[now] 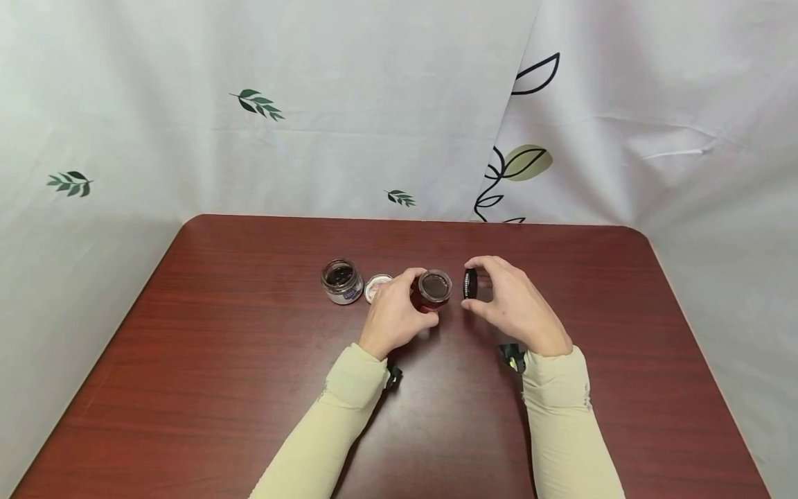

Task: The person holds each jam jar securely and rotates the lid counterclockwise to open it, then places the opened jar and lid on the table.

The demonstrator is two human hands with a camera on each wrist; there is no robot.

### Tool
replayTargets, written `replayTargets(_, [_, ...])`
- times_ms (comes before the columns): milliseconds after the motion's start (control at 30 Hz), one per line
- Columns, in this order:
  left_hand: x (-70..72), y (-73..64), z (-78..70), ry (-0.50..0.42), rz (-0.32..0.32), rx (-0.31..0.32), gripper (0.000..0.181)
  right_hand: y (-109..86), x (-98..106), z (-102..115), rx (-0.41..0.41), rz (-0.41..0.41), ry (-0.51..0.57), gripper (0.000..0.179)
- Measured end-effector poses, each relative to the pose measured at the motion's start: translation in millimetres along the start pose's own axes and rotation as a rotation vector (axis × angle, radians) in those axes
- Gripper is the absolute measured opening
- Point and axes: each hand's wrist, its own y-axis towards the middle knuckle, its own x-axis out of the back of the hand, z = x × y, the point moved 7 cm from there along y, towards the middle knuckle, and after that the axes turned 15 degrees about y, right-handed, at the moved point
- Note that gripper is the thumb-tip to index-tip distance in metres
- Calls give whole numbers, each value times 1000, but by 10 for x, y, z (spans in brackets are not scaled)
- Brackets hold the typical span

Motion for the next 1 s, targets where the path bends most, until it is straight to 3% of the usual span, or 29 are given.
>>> replayTargets(167, [13,17,-31,-12,-7,-6,61,-14,12,-59,-32,-3,33,53])
replayTargets(533, [-24,34,-99,-10,2,-7,62,-17,69,-150,-29,-98,73,58])
replayTargets(1000, [-35,62,-80,-10,-2,21,61,-13,50,-243,-12,-98,106,60])
